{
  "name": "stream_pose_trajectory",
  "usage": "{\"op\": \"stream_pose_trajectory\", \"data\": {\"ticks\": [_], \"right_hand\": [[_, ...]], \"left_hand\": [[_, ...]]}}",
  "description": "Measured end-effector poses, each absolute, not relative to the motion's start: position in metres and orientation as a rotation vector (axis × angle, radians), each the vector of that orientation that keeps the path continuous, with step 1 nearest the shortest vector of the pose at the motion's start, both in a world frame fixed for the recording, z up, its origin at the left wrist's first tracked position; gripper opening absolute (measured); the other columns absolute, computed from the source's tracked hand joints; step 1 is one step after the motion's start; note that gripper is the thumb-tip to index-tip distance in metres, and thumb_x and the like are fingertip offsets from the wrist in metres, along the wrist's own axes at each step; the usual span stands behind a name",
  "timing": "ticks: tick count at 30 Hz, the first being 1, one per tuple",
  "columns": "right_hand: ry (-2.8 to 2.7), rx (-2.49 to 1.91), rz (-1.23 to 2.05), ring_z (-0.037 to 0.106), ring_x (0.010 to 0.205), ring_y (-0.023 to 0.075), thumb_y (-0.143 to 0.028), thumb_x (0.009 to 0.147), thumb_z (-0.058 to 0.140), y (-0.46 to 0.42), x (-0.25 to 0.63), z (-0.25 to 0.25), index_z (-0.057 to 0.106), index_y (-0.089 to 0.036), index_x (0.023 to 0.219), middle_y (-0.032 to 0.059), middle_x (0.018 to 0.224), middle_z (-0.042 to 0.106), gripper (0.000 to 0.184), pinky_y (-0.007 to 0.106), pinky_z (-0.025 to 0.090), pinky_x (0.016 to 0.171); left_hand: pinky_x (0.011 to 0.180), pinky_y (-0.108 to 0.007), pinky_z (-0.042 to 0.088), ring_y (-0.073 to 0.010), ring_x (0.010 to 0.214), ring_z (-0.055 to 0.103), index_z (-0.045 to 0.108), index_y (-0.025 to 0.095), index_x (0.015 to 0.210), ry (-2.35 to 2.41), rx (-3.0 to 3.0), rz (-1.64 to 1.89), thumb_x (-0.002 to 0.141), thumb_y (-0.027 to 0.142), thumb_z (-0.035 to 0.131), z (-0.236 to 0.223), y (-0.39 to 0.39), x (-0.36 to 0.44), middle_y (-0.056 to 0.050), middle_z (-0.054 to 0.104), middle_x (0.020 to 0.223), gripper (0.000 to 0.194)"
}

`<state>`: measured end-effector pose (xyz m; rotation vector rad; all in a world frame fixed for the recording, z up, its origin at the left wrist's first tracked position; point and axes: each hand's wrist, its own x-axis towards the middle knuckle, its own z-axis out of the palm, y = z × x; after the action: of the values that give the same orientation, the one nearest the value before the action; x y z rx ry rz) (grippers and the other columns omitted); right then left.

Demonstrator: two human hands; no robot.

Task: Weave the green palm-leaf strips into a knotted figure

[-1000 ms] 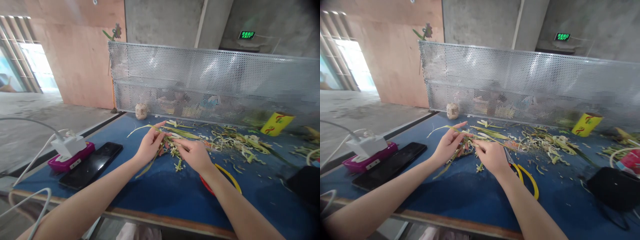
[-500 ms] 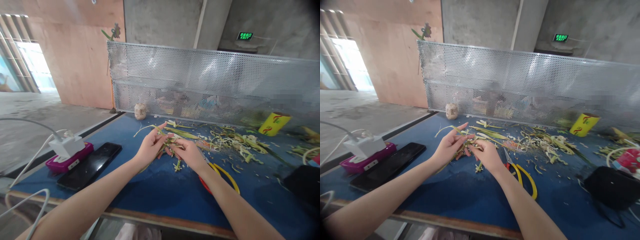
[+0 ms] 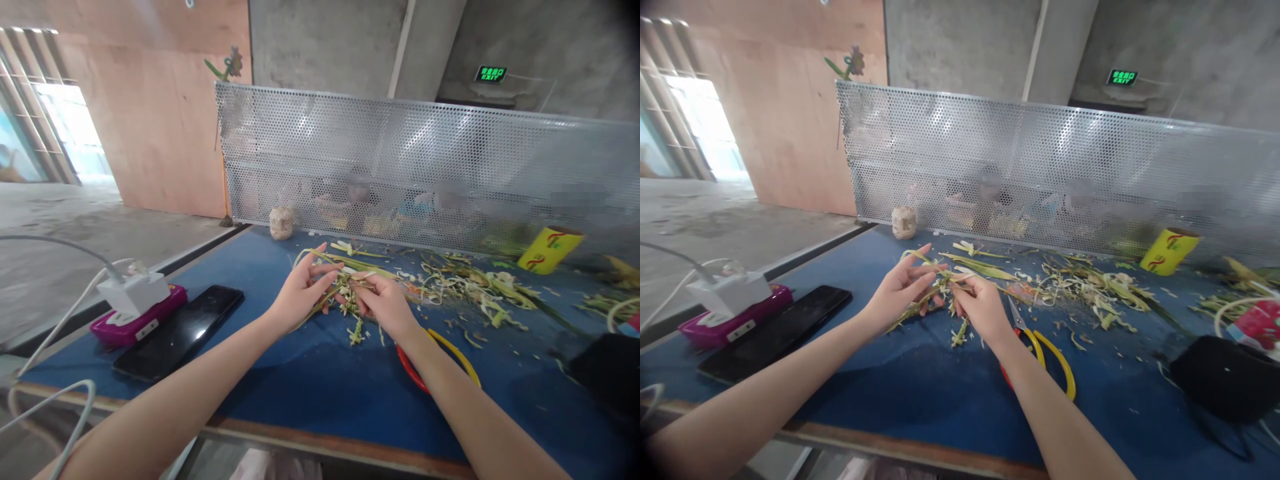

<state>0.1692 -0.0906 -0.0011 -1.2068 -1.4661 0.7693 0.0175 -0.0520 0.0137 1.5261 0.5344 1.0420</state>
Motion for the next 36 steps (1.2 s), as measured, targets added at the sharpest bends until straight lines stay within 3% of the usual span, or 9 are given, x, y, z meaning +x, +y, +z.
{"op": "stream_pose_trajectory", "data": {"ticks": [6,13,19,28,33,36], "right_hand": [[-1.59,-1.259,0.79,0.037,0.036,0.0074,-0.033,0.078,0.048,-0.0944,0.1674,0.0027,0.061,-0.017,0.08,-0.0058,0.042,0.043,0.021,0.021,0.027,0.039],[-1.55,-1.19,1.015,0.031,0.032,0.0061,-0.035,0.081,0.044,-0.0934,0.1678,0.002,0.061,-0.016,0.083,-0.0051,0.04,0.046,0.026,0.02,0.023,0.036],[-1.583,-1.22,1.11,0.03,0.033,0.0052,-0.034,0.08,0.048,-0.0927,0.1705,-0.0004,0.058,-0.015,0.104,-0.0077,0.039,0.044,0.032,0.019,0.022,0.036],[-1.614,-1.232,0.999,0.031,0.034,0.0054,-0.037,0.079,0.049,-0.0937,0.171,0.0011,0.064,-0.016,0.085,-0.0074,0.039,0.041,0.026,0.02,0.024,0.038],[-1.583,-1.233,1.018,0.03,0.033,0.0046,-0.038,0.079,0.049,-0.0943,0.1698,0.0014,0.058,-0.016,0.065,-0.0057,0.038,0.044,0.027,0.02,0.022,0.037],[-1.596,-1.227,1.038,0.029,0.033,0.0043,-0.039,0.08,0.048,-0.0946,0.169,0.0014,0.056,-0.016,0.064,-0.0063,0.038,0.043,0.029,0.019,0.022,0.037]], "left_hand": [[0.039,-0.015,0.037,-0.0094,0.051,0.06,0.042,0.017,0.12,0.646,1.613,1.098,0.077,0.03,0.058,0.0145,-0.0483,0.0135,-0.007,0.068,0.081,0.049],[0.038,-0.015,0.035,-0.0098,0.05,0.06,0.046,0.016,0.113,0.663,1.592,1.105,0.076,0.028,0.059,0.0154,-0.0483,0.0135,-0.006,0.068,0.079,0.041],[0.036,-0.014,0.033,-0.0067,0.044,0.055,0.046,0.015,0.112,0.695,1.559,1.17,0.074,0.029,0.061,0.0186,-0.0502,0.0127,-0.006,0.068,0.078,0.043],[0.034,-0.013,0.03,-0.0048,0.042,0.051,0.047,0.017,0.103,0.617,1.572,1.132,0.073,0.027,0.062,0.0121,-0.0461,0.0139,-0.004,0.068,0.075,0.035],[0.046,-0.02,0.047,-0.0076,0.047,0.056,0.045,0.018,0.101,0.554,1.554,1.12,0.073,0.027,0.062,0.0096,-0.0468,0.0153,-0.002,0.066,0.073,0.035],[0.046,-0.023,0.049,-0.0088,0.045,0.056,0.043,0.018,0.101,0.536,1.543,1.136,0.073,0.028,0.063,0.0101,-0.0466,0.015,-0.002,0.066,0.073,0.036]]}}
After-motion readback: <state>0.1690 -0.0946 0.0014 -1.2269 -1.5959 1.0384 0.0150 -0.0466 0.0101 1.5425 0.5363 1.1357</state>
